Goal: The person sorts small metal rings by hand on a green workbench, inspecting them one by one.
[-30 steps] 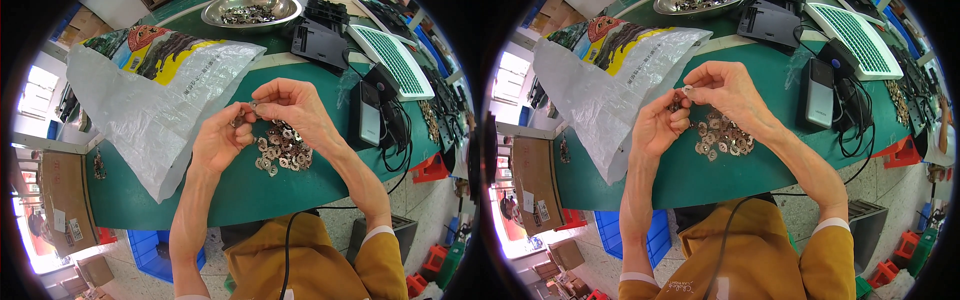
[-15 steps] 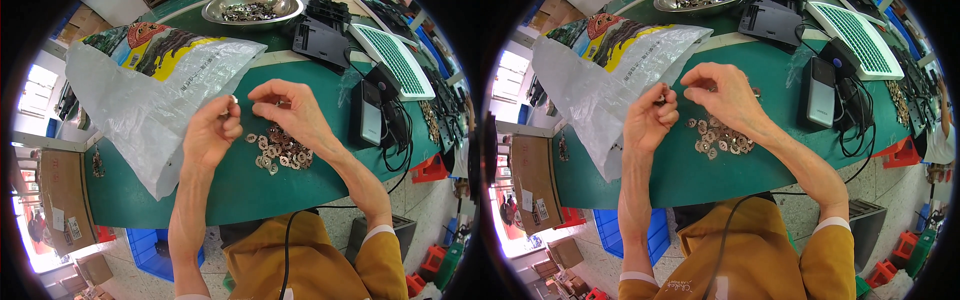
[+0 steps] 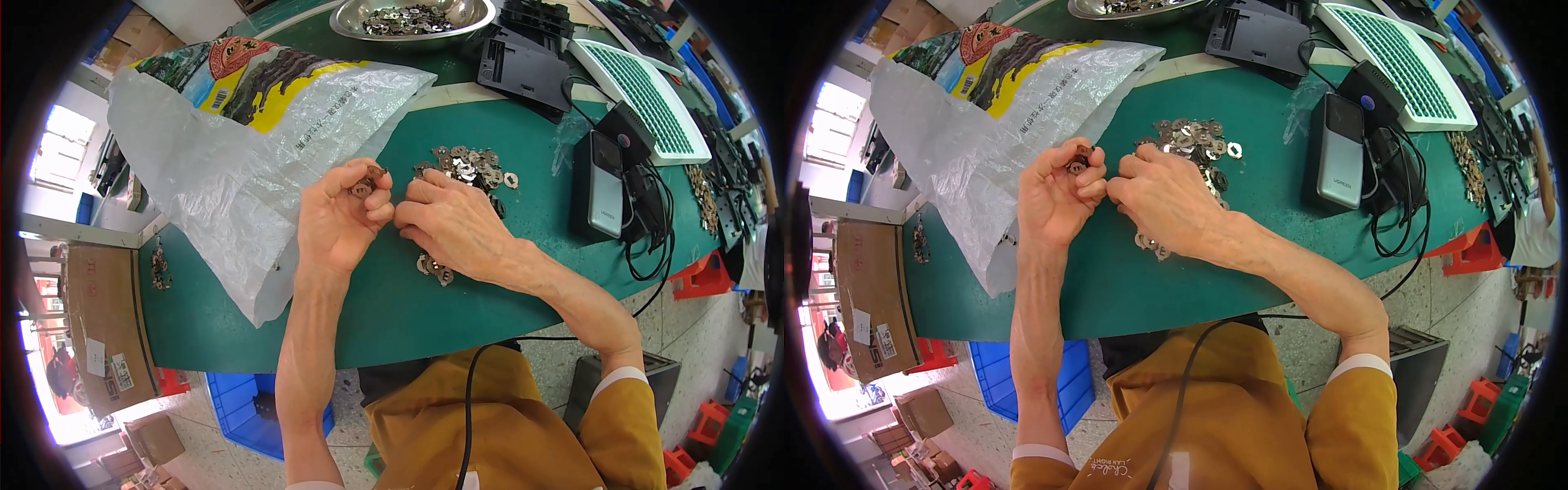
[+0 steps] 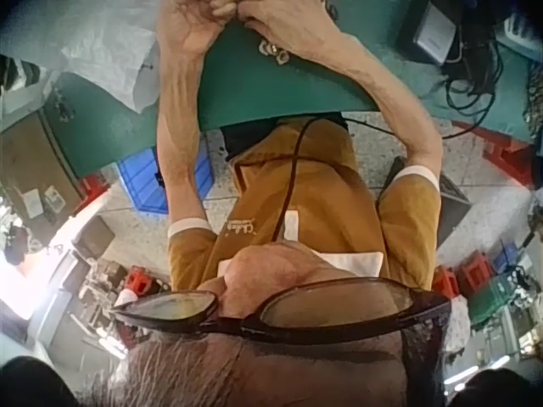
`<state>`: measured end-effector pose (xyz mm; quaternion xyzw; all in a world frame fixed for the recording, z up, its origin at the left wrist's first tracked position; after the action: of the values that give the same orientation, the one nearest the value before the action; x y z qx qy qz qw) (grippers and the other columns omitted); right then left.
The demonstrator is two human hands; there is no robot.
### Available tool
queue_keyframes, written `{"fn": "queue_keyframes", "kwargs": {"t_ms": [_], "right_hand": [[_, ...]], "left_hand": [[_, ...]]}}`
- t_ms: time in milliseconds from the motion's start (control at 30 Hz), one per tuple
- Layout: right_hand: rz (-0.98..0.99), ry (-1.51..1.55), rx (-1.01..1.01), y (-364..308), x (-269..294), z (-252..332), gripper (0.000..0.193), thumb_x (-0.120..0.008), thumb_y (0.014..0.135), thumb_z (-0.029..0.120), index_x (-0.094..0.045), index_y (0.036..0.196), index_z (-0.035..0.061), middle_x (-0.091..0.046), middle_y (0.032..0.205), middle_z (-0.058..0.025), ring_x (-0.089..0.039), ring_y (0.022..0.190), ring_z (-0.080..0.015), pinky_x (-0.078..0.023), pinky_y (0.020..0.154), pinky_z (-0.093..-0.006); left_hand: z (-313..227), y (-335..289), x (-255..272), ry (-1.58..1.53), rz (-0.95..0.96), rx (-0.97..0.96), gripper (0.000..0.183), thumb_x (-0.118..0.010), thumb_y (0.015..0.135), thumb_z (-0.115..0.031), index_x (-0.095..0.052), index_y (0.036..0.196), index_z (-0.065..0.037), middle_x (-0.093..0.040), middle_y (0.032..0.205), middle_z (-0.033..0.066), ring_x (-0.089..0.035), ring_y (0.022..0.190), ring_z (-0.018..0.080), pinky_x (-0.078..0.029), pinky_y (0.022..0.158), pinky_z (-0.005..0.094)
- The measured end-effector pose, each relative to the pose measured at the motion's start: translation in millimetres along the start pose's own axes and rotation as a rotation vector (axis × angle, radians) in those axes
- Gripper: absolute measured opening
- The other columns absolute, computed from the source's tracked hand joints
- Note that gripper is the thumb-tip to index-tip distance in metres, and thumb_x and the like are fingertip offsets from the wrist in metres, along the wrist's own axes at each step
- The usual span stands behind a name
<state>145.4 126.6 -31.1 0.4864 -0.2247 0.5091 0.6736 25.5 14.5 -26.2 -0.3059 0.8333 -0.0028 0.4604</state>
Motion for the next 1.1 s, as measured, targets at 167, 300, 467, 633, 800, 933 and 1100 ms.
{"fn": "queue_keyframes", "kwargs": {"t_ms": [167,300,467,633,800,933,1100], "right_hand": [[-0.054,0.275,-0.088,7,11,-7,0.007,-0.063,0.071,0.009,-0.059,0.072,0.0037,-0.057,0.074,-0.0093,-0.055,0.072,-0.0246,-0.046,0.064,-0.0339],[0.038,0.614,-0.38,15,36,-10,0.01,-0.06,0.074,0.009,-0.059,0.077,-0.0001,-0.06,0.072,-0.0076,-0.056,0.065,-0.0178,-0.044,0.06,-0.0287],[0.003,1.015,-0.538,12,35,-23,0.013,-0.06,0.079,0.012,-0.061,0.083,-0.0004,-0.058,0.073,-0.001,-0.051,0.067,-0.0053,-0.041,0.06,-0.0201],[-0.044,1.177,-0.55,14,36,-18,0.009,-0.06,0.08,0.012,-0.061,0.083,0.003,-0.059,0.077,0.0001,-0.051,0.069,-0.0043,-0.041,0.064,-0.0191],[-0.052,1.101,-0.507,14,36,-16,0.01,-0.061,0.08,0.012,-0.061,0.083,0.0031,-0.058,0.077,0.0014,-0.05,0.07,-0.0038,-0.04,0.064,-0.0191],[-0.055,1.03,-0.481,13,30,-15,0.012,-0.061,0.08,0.014,-0.06,0.082,0.0022,-0.057,0.076,0.0017,-0.049,0.07,-0.0036,-0.039,0.063,-0.0186],[-0.005,0.866,-0.463,16,29,-14,0.012,-0.06,0.079,0.012,-0.06,0.085,0.0017,-0.057,0.077,0.0,-0.051,0.069,-0.0062,-0.041,0.064,-0.0213]], "left_hand": [[0,0,-5,0.002,-0.06,-0.013,0.014,-0.055,0.078,-0.011,-0.053,0.08,0.003,-0.053,0.075,0.0128,-0.04,0.056,0.0151,-0.034,0.052,0.0268],[2,1,-4,0.019,-0.086,-0.015,0.012,-0.057,0.078,-0.009,-0.053,0.078,0.003,-0.053,0.074,0.013,-0.04,0.056,0.0147,-0.034,0.051,0.0262],[8,-1,-9,0.09,-0.097,0.024,0.013,-0.06,0.079,-0.01,-0.056,0.081,0.003,-0.053,0.072,0.0099,-0.04,0.056,0.0117,-0.032,0.05,0.0244],[11,-4,-9,0.092,-0.003,0.049,0.014,-0.056,0.083,-0.009,-0.056,0.09,0.003,-0.054,0.077,0.0101,-0.04,0.057,0.0117,-0.032,0.049,0.0221],[14,-1,-8,0.14,0.067,0.036,0.012,-0.061,0.083,-0.013,-0.059,0.086,-0.001,-0.053,0.073,0.003,-0.038,0.056,0.0089,-0.03,0.05,0.0228],[13,-2,-9,0.099,0.079,0.016,0.012,-0.06,0.084,-0.013,-0.059,0.085,-0.001,-0.053,0.073,0.0024,-0.037,0.057,0.0088,-0.031,0.051,0.023],[12,-2,-4,0.102,0.095,-0.003,0.011,-0.06,0.083,-0.012,-0.058,0.083,-0.001,-0.053,0.075,0.0034,-0.037,0.057,0.0091,-0.031,0.052,0.0233]]}}
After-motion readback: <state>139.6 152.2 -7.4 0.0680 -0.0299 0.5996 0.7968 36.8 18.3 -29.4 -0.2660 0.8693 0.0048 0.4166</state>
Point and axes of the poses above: each hand's wrist, its own y-axis towards the middle knuckle, its own x-axis out of the back of the hand, z = x × y, the point moved 1 cm from there along y, towards the middle knuckle
